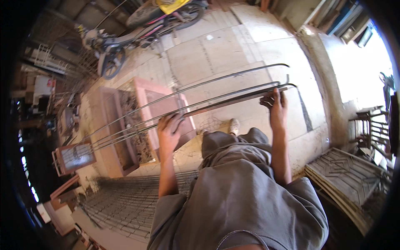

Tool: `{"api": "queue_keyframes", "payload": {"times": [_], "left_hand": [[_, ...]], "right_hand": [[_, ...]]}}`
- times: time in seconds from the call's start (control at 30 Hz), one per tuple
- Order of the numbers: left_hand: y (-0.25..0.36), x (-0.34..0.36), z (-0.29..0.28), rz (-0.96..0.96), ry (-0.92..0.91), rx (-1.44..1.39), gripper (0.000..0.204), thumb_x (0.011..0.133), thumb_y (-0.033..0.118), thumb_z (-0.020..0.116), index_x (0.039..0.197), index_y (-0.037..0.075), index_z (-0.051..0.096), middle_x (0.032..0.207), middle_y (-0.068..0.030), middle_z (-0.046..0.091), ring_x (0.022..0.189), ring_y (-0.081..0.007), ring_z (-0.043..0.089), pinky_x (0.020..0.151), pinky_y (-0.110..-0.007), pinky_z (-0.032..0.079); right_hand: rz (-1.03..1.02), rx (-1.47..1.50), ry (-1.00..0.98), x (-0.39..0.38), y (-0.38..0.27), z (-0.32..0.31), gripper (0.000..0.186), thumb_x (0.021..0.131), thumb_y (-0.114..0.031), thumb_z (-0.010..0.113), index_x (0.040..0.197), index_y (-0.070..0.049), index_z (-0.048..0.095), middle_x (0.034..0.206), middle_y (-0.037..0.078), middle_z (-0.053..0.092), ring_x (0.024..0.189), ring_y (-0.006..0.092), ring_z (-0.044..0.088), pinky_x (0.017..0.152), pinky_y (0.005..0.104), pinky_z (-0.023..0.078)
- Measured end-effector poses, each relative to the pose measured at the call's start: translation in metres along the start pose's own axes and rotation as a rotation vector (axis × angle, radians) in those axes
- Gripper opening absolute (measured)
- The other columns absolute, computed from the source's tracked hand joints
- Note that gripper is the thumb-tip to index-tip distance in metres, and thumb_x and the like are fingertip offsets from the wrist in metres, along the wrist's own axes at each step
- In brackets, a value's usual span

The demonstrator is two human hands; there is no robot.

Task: The person positions and secures metal rods into a rectangular cage structure by hand, using a small length of wire to tie the intersections together.

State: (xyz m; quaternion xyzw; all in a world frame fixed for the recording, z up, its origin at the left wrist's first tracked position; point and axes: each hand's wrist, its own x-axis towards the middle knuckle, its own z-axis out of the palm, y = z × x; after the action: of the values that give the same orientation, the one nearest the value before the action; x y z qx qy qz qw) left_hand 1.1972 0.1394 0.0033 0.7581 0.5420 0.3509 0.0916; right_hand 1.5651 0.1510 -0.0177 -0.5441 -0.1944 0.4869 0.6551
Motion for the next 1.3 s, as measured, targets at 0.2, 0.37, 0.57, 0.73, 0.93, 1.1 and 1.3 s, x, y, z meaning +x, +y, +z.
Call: {"api": "queue_keyframes", "payload": {"times": [0.2,0.37,0.57,0.73,0.93,1.1,1.3], "left_hand": [[0.002,-0.001,-0.006,-0.019,0.013,-0.035,0.028,0.076,-0.001,0.076,0.103,0.006,0.073,0.098,-0.0082,0.071,0.089,-0.029,0.064,0.082,-0.041,0.05],[0.005,0.008,-0.01,-0.068,-0.068,-0.063,0.025,0.076,-0.005,0.074,0.099,0.004,0.075,0.097,-0.0089,0.071,0.088,-0.0278,0.064,0.079,-0.038,0.051],[-0.006,0.003,-0.005,0.022,0.009,-0.108,0.02,0.076,-0.005,0.073,0.095,0.001,0.075,0.098,-0.0115,0.072,0.088,-0.0278,0.066,0.078,-0.036,0.054],[-0.005,0.008,-0.01,0.037,-0.039,-0.145,0.02,0.075,-0.004,0.073,0.094,0.001,0.074,0.097,-0.0091,0.071,0.089,-0.0272,0.066,0.078,-0.037,0.054],[-0.007,0.01,-0.009,0.107,-0.022,-0.152,0.019,0.075,-0.003,0.074,0.094,0.001,0.072,0.095,-0.0076,0.07,0.088,-0.0272,0.065,0.077,-0.037,0.054],[-0.006,0.008,-0.011,0.088,-0.021,-0.15,0.02,0.075,-0.003,0.074,0.094,0.001,0.072,0.094,-0.0083,0.071,0.088,-0.0271,0.065,0.077,-0.038,0.054],[-0.007,0.005,-0.011,0.052,-0.05,-0.175,0.016,0.077,0.003,0.075,0.093,0.002,0.073,0.095,-0.008,0.071,0.087,-0.0262,0.066,0.079,-0.038,0.054]], "right_hand": [[0.021,0.326,0.105,0.002,0.0,-0.028,0.017,0.1,-0.02,0.044,0.099,-0.005,0.052,0.089,0.009,0.056,0.069,0.0214,0.061,0.069,0.0379,0.058],[-0.08,0.041,0.215,0.01,-0.016,-0.011,0.017,0.101,-0.023,0.052,0.096,-0.006,0.052,0.073,-0.001,0.046,0.055,0.0065,0.04,0.05,0.0228,0.034],[-0.219,-0.3,0.41,0.025,-0.014,0.016,0.03,0.099,-0.037,0.061,0.092,-0.01,0.051,0.061,-0.004,0.041,0.049,0.0061,0.037,0.044,0.0227,0.033],[-0.342,-0.502,0.465,0.023,-0.002,0.015,0.033,0.101,-0.03,0.057,0.114,-0.001,0.049,0.083,0.009,0.06,0.063,0.0119,0.053,0.048,0.0259,0.04],[-0.147,-0.209,0.426,0.029,-0.012,0.012,0.043,0.101,-0.043,0.054,0.103,-0.001,0.059,0.066,-0.004,0.04,0.051,0.0034,0.034,0.043,0.0217,0.027],[-0.065,-0.107,0.406,0.038,-0.022,0.01,0.035,0.093,-0.041,0.069,0.089,-0.009,0.059,0.064,-0.005,0.039,0.049,0.0042,0.03,0.043,0.022,0.024],[-0.002,-0.069,0.411,0.043,-0.023,0.006,0.028,0.092,-0.029,0.067,0.084,-0.008,0.052,0.067,-0.002,0.036,0.052,0.0076,0.032,0.046,0.0256,0.028]]}}
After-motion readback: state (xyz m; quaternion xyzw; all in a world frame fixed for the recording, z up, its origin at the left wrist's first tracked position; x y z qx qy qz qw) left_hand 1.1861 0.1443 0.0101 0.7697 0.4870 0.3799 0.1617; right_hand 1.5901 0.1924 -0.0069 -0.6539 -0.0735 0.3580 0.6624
